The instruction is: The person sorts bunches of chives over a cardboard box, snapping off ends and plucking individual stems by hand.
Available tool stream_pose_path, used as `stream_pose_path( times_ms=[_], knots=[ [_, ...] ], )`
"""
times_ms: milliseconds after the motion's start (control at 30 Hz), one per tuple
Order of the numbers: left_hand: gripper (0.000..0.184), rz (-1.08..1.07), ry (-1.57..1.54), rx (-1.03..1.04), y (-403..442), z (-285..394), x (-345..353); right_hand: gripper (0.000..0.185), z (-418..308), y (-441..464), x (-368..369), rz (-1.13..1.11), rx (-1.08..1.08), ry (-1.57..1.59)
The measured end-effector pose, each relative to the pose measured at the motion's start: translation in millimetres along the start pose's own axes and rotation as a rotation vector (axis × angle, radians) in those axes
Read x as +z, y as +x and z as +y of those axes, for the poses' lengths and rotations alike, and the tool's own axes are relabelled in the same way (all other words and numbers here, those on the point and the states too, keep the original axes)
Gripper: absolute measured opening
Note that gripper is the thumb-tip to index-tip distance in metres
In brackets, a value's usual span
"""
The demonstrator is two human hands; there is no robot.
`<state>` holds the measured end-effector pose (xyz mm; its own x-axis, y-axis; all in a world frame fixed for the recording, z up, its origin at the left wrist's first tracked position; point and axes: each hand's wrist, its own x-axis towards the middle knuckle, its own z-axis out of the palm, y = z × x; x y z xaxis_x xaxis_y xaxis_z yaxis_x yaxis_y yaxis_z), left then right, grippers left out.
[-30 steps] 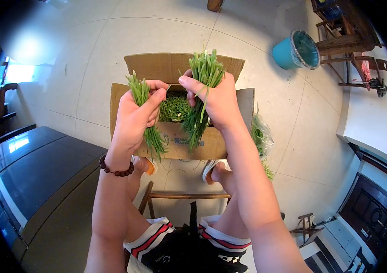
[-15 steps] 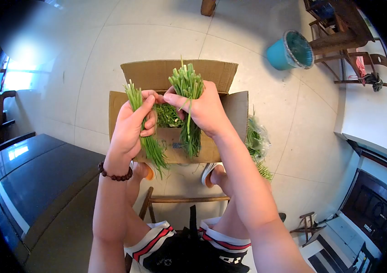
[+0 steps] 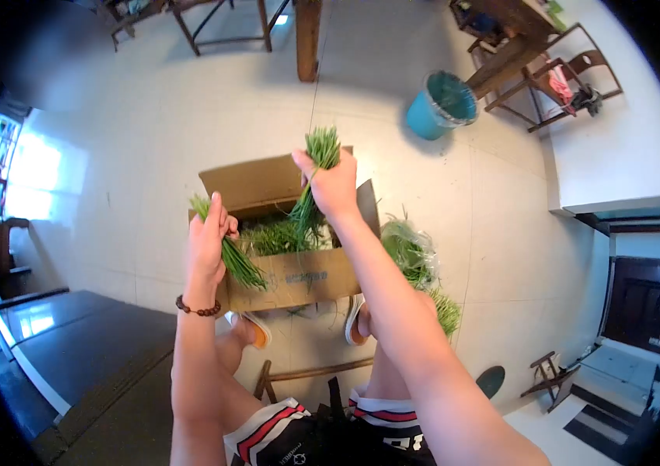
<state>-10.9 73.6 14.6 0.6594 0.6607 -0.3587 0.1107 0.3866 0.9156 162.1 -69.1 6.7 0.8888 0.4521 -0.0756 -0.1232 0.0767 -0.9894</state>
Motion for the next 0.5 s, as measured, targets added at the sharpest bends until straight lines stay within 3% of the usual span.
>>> stream_pose_path(
  times_ms=[67, 300, 500],
  knots=[
    [0.046, -0.015, 0.029, 0.139, -6.5, -2.6, -5.9, 0.020, -5.8, -15.6, -4.6, 0.006, -0.125, -0.099],
    [0.050, -0.018, -0.340, 0.058, -97.1, 32.3, -15.0, 0.016, -97.1, -97.8, -10.3, 0.001, -0.174, 0.329],
    [0.048, -0.141, -0.544, 0.089, -211.7, 80.8, 2.2, 0.014, -177.6, -217.9, -7.9, -0.143, -0.154, 0.215]
  ],
)
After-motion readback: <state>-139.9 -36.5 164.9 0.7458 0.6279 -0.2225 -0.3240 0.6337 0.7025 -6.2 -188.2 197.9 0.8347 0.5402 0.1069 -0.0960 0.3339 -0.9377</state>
